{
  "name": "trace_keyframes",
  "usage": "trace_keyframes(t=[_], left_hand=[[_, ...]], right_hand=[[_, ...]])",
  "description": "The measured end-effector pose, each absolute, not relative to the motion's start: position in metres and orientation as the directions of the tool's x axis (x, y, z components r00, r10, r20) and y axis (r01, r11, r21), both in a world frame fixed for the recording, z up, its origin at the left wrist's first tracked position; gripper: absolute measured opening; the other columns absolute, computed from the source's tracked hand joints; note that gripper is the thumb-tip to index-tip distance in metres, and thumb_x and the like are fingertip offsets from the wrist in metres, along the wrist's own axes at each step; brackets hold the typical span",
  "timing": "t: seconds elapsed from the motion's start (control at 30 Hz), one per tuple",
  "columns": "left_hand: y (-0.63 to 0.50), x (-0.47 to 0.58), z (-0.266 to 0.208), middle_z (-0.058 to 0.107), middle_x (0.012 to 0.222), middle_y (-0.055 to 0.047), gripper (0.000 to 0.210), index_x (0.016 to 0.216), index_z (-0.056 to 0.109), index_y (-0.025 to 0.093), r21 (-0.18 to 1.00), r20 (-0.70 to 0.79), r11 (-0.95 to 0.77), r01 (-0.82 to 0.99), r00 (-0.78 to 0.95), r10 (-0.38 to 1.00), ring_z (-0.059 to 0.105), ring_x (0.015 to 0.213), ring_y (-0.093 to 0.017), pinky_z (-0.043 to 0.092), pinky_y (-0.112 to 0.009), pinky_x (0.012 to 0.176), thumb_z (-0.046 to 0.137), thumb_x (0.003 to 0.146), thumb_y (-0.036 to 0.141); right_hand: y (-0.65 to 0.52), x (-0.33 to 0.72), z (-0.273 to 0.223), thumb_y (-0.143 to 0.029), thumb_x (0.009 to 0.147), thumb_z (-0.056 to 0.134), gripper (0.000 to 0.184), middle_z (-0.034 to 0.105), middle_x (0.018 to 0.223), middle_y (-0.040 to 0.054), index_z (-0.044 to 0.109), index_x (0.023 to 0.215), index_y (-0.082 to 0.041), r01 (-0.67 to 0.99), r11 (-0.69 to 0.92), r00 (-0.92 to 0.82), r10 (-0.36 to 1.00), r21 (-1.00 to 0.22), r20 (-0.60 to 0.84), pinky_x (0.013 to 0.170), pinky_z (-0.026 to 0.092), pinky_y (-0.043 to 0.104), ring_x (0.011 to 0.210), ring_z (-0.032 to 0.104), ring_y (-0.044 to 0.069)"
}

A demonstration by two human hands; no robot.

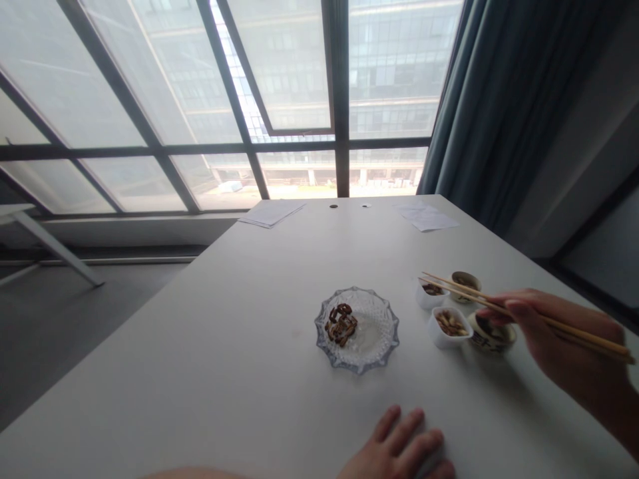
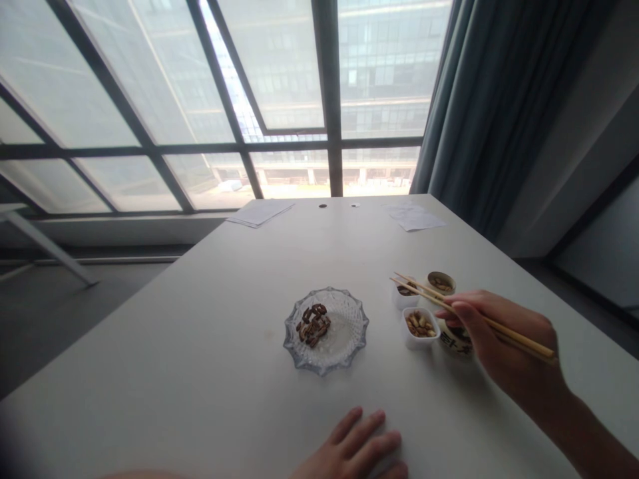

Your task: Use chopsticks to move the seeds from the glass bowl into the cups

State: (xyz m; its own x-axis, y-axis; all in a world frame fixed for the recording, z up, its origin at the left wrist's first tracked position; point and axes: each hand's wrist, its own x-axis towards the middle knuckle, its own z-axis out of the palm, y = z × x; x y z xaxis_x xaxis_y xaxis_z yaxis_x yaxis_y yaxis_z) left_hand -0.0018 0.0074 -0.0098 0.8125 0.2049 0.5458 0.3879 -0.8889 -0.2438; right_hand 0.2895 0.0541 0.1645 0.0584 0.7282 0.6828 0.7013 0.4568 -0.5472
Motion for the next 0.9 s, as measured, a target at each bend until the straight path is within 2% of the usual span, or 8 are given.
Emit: trace_keyframes(t=[0.1,0.2,0.37,0.63,0.9], left_hand=[[0.007,-0.002,-0.009,0.057,0.153,0.001,0.031,0.140,0.065,0.035,-0.240,0.561,-0.887,0.394,0.802,0.204,0.057,0.133,-0.022,0.044,-0.040,0.115,0.056,0.111,0.045],[0.007,-0.001,-0.011,0.055,0.155,0.000,0.032,0.141,0.062,0.035,-0.255,0.506,-0.891,0.376,0.837,0.209,0.058,0.134,-0.024,0.045,-0.041,0.114,0.054,0.112,0.046],[0.006,0.001,-0.017,0.055,0.155,0.001,0.032,0.141,0.063,0.037,-0.250,0.538,-0.883,0.398,0.815,0.215,0.058,0.134,-0.024,0.047,-0.041,0.112,0.055,0.111,0.045],[0.005,0.000,-0.025,0.053,0.158,0.001,0.035,0.146,0.060,0.039,-0.261,0.493,-0.888,0.380,0.843,0.215,0.056,0.138,-0.025,0.051,-0.043,0.111,0.054,0.112,0.045],[0.008,-0.001,-0.015,0.055,0.156,0.001,0.032,0.143,0.063,0.037,-0.258,0.521,-0.890,0.377,0.830,0.200,0.058,0.135,-0.024,0.049,-0.041,0.111,0.055,0.112,0.042]], right_hand=[[0.056,0.269,0.162,-0.030,0.102,0.066,0.015,0.082,0.088,0.0042,0.080,0.099,-0.028,0.608,0.528,0.017,0.737,-0.592,0.675,0.073,0.065,0.034,0.076,0.079,0.024],[0.058,0.243,0.151,-0.028,0.104,0.064,0.016,0.082,0.087,0.0038,0.080,0.099,-0.025,0.417,0.556,-0.036,0.800,-0.719,0.598,0.068,0.066,0.031,0.071,0.079,0.021],[0.061,0.197,0.130,-0.035,0.106,0.061,0.027,0.080,0.085,0.0065,0.080,0.094,-0.021,0.177,0.520,-0.274,0.841,-0.835,0.466,0.059,0.062,0.027,0.069,0.076,0.019],[0.081,0.167,0.112,-0.041,0.107,0.060,0.037,0.080,0.080,0.0069,0.078,0.084,-0.018,0.146,0.432,-0.305,0.875,-0.890,0.375,0.062,0.060,0.024,0.066,0.074,0.016],[0.076,0.166,0.106,-0.043,0.108,0.057,0.041,0.079,0.077,0.0073,0.077,0.082,-0.018,0.139,0.438,-0.218,0.888,-0.888,0.404,0.061,0.062,0.026,0.066,0.077,0.018]])
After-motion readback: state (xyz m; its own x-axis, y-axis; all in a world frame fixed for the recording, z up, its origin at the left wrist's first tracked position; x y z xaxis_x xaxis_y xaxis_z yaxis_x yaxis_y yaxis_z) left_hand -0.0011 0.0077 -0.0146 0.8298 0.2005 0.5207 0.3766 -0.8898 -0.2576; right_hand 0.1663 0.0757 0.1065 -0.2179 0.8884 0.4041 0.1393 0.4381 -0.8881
